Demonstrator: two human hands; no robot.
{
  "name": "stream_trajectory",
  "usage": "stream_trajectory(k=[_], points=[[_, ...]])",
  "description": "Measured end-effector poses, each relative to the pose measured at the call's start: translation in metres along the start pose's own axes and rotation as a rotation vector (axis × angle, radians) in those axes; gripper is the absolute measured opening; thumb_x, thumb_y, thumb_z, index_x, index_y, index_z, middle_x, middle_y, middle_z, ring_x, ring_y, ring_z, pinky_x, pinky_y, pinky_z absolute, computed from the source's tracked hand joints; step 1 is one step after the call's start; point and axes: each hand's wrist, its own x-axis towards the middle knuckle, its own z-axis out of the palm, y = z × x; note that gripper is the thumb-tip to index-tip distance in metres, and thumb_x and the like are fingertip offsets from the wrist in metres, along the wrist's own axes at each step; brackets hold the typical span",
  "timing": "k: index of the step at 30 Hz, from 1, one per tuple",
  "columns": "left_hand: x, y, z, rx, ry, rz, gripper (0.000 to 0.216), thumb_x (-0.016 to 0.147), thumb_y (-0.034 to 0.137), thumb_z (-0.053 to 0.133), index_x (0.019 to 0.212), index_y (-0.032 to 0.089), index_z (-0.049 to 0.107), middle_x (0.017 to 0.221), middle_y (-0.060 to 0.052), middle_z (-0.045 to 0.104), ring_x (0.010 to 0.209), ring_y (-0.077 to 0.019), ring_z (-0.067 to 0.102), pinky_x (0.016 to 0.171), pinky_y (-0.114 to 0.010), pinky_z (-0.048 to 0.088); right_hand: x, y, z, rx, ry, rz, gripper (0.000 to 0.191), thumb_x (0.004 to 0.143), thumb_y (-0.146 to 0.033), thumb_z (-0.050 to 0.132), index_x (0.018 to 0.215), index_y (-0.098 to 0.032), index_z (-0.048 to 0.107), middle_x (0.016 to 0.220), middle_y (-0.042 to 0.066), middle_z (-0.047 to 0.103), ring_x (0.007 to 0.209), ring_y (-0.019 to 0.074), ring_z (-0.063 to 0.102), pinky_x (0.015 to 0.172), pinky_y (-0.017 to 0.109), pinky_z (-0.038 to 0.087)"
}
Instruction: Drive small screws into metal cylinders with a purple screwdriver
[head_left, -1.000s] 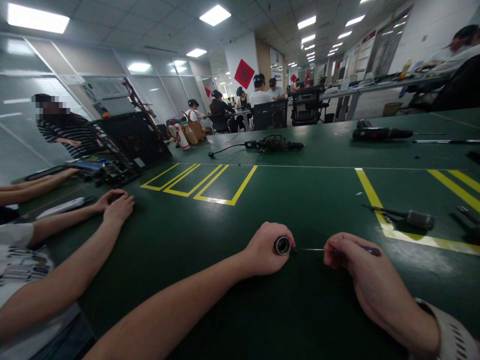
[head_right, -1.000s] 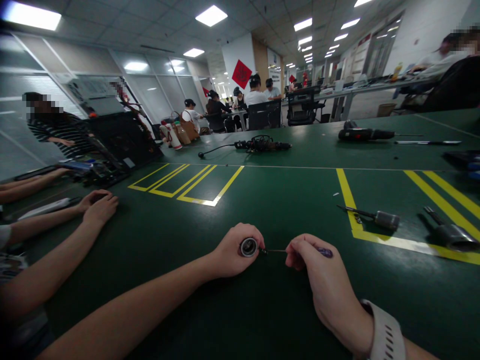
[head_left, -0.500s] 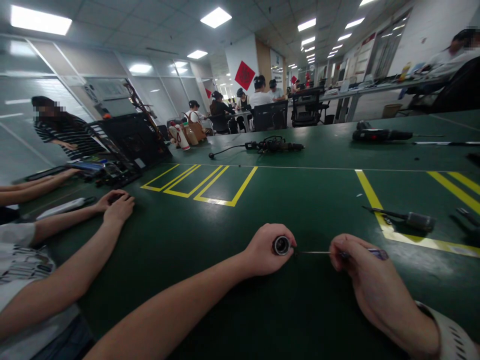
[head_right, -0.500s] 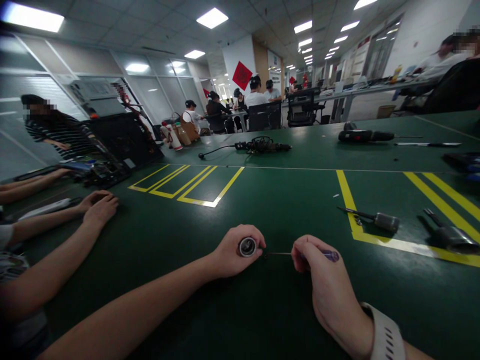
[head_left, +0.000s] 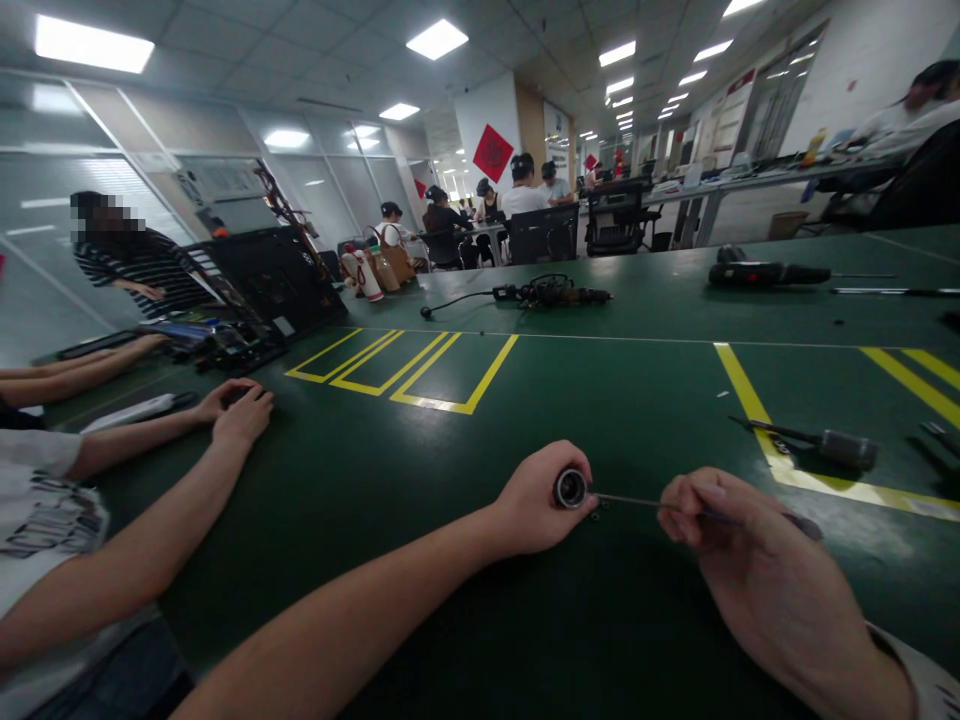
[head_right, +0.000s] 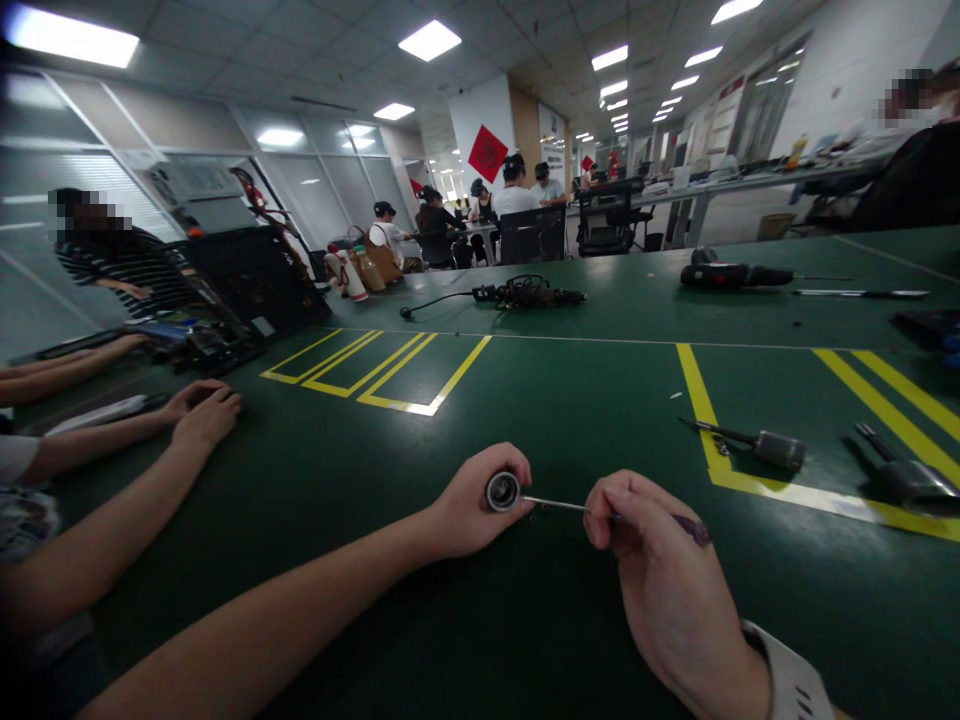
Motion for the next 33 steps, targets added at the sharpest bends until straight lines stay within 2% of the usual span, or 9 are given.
stream_trajectory(k=[4, 9, 12, 18, 21, 24, 28, 30, 33], points=[[-0.003, -0.005, 0.002, 0.031, 0.075, -0.069, 0.024, 0.063, 0.007, 0.058, 0.080, 0.018, 0.044, 0.078, 0.001, 0.050, 0.068, -0.0124, 0.047, 0.057, -0.023, 0.039, -0.007, 0.000, 0.000, -0.301, -0.147, -0.101, 0.023, 0.084, -0.036, 0.053, 0.067, -0.023, 0.062, 0.067, 0.001, 0.055, 0.070, 0.0175, 0.050, 0.061, 0.027, 0.040], [-0.003, -0.008, 0.002, 0.110, 0.108, 0.013, 0.022, 0.061, 0.005, 0.054, 0.077, 0.018, 0.046, 0.080, -0.001, 0.053, 0.072, -0.0146, 0.049, 0.064, -0.027, 0.040, -0.015, -0.004, 0.007, -0.718, -0.255, -0.238, 0.015, 0.085, -0.033, 0.051, 0.080, -0.023, 0.060, 0.074, 0.002, 0.059, 0.068, 0.0183, 0.056, 0.059, 0.029, 0.044], [-0.001, -0.007, 0.002, 0.146, 0.123, 0.046, 0.018, 0.062, 0.006, 0.053, 0.074, 0.018, 0.047, 0.078, -0.002, 0.056, 0.074, -0.0162, 0.052, 0.068, -0.029, 0.040, -0.016, -0.003, 0.010, -0.829, -0.326, -0.416, 0.009, 0.085, -0.023, 0.050, 0.082, -0.023, 0.058, 0.080, 0.002, 0.060, 0.074, 0.0184, 0.058, 0.064, 0.030, 0.047], [-0.001, -0.003, 0.002, 0.253, 0.051, 0.094, 0.012, 0.065, 0.008, 0.053, 0.070, 0.019, 0.051, 0.076, -0.002, 0.061, 0.077, -0.0171, 0.055, 0.072, -0.030, 0.038, -0.015, -0.007, 0.012, -1.071, -0.396, -0.687, 0.016, 0.081, -0.016, 0.054, 0.089, -0.026, 0.064, 0.088, 0.004, 0.066, 0.087, 0.0240, 0.058, 0.076, 0.040, 0.045], [-0.002, -0.002, 0.002, 0.331, -0.008, 0.091, 0.012, 0.065, 0.008, 0.053, 0.071, 0.019, 0.051, 0.073, -0.002, 0.060, 0.074, -0.0169, 0.054, 0.069, -0.030, 0.036, -0.016, -0.012, 0.013, -1.090, -0.395, -0.734, 0.016, 0.078, -0.016, 0.057, 0.084, -0.027, 0.066, 0.082, 0.003, 0.067, 0.089, 0.0253, 0.059, 0.085, 0.044, 0.039], [-0.003, -0.001, 0.003, 0.379, -0.044, 0.125, 0.013, 0.063, 0.007, 0.053, 0.070, 0.018, 0.051, 0.071, -0.001, 0.058, 0.071, -0.0165, 0.051, 0.067, -0.029, 0.034, -0.013, -0.012, 0.012, -0.931, -0.322, -0.563, 0.009, 0.078, -0.022, 0.059, 0.075, -0.026, 0.066, 0.083, 0.003, 0.067, 0.091, 0.0256, 0.059, 0.093, 0.045, 0.035], [-0.003, -0.001, 0.001, 0.317, -0.004, 0.113, 0.011, 0.065, 0.008, 0.052, 0.068, 0.018, 0.048, 0.068, 0.000, 0.054, 0.068, -0.0150, 0.050, 0.066, -0.028, 0.034, -0.006, -0.006, 0.009, -0.517, -0.184, -0.007, 0.016, 0.077, -0.037, 0.061, 0.074, -0.024, 0.069, 0.094, 0.005, 0.068, 0.096, 0.0278, 0.059, 0.085, 0.042, 0.041], [-0.002, -0.001, 0.000, 0.265, 0.033, 0.088, 0.011, 0.066, 0.008, 0.052, 0.066, 0.018, 0.047, 0.066, 0.001, 0.053, 0.066, -0.0144, 0.049, 0.065, -0.028, 0.035, -0.002, -0.003, 0.009, -0.297, -0.150, 0.201, 0.019, 0.077, -0.040, 0.062, 0.079, -0.022, 0.069, 0.095, 0.006, 0.069, 0.096, 0.0268, 0.060, 0.085, 0.040, 0.042], [0.000, -0.001, 0.000, 0.212, 0.074, 0.044, 0.014, 0.062, 0.006, 0.052, 0.064, 0.019, 0.046, 0.065, 0.001, 0.052, 0.065, -0.0145, 0.049, 0.065, -0.028, 0.036, -0.001, -0.002, 0.009, -0.106, -0.131, 0.282, 0.019, 0.075, -0.038, 0.064, 0.080, -0.020, 0.068, 0.093, 0.005, 0.069, 0.097, 0.0255, 0.060, 0.087, 0.037, 0.043]])
